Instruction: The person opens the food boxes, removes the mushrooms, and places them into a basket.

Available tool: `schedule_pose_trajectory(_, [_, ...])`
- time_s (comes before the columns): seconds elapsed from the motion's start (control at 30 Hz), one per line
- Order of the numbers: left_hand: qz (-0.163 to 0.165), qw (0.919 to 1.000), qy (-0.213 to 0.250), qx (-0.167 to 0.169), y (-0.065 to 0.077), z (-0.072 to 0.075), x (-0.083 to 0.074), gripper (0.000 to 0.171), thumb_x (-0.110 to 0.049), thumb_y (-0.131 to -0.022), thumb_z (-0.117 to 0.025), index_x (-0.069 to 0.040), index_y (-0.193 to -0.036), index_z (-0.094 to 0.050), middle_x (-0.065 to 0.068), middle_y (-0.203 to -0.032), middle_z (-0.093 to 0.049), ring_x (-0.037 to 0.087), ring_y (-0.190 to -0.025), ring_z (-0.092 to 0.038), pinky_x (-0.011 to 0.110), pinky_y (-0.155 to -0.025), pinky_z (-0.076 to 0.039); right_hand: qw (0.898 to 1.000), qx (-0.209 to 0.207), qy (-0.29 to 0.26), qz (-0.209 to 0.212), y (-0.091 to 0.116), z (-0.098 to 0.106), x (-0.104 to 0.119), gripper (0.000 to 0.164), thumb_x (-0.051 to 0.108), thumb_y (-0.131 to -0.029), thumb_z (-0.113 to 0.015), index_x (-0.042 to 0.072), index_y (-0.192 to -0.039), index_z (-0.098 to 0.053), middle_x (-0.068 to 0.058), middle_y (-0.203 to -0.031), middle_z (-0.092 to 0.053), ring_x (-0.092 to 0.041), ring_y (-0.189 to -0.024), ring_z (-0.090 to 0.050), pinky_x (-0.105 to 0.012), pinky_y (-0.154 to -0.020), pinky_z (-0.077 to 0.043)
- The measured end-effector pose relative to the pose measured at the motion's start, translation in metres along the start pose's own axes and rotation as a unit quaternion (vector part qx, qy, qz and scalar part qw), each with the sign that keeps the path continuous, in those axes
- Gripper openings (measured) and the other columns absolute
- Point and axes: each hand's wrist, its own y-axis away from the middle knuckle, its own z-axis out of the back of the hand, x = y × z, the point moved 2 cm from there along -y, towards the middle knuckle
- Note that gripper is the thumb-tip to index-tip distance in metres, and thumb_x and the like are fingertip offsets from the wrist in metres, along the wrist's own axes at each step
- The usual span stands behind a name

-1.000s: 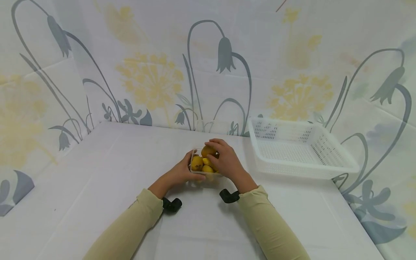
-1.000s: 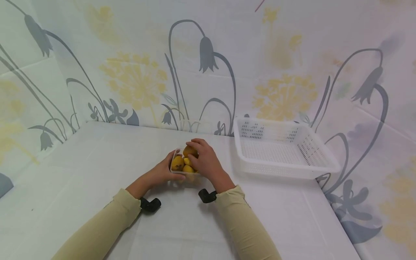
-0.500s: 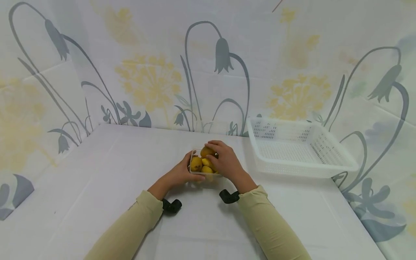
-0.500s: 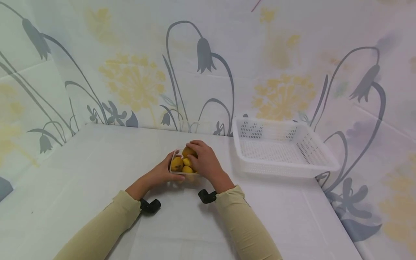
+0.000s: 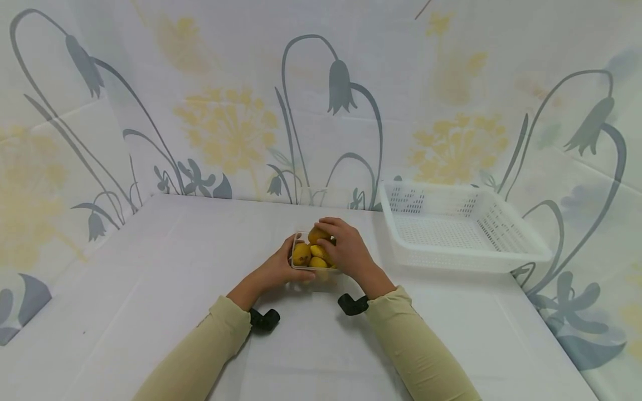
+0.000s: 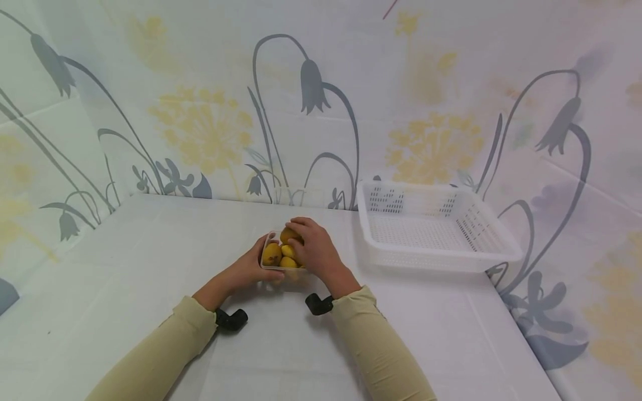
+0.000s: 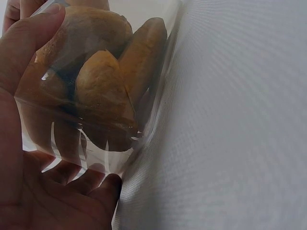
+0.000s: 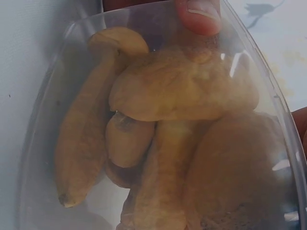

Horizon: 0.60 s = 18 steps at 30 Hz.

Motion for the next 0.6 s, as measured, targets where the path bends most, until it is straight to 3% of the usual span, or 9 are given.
schedule_pose_trajectory(0.23, [0.000, 1.0000, 0.002, 0.001, 0.000, 0.000, -0.001, 0.116, -0.048, -0.072, -0.082, -0.022, -0.156, -0.007, 0.005, -0.160, -0.025, 0.027, -0.147, -0.027, 0.055, -0.119, -0.022, 0.999, -0.035, -0.030, 0.011, 0.000, 0.002, -0.001, 0.035, 0.010, -0.089, -0.070, 0.004, -0.122, -0.066, -0.011, -0.128, -0.061, -0.028, -0.113, -0.064, -0.034, -0.079, -0.059])
schedule_pose_trajectory(0.6, [0.002, 1.0000, 0.000, -0.002, 0.000, 0.000, -0.001, 0.116, -0.048, -0.072, -0.083, -0.021, -0.156, -0.007, 0.005, -0.160, -0.026, 0.027, -0.146, -0.028, 0.054, -0.119, -0.021, 0.996, -0.067, -0.030, 0.041, -0.002, 0.014, 0.001, 0.035, 0.012, -0.087, -0.072, 0.006, -0.121, -0.067, -0.008, -0.127, -0.063, -0.026, -0.112, -0.064, -0.037, -0.087, -0.057])
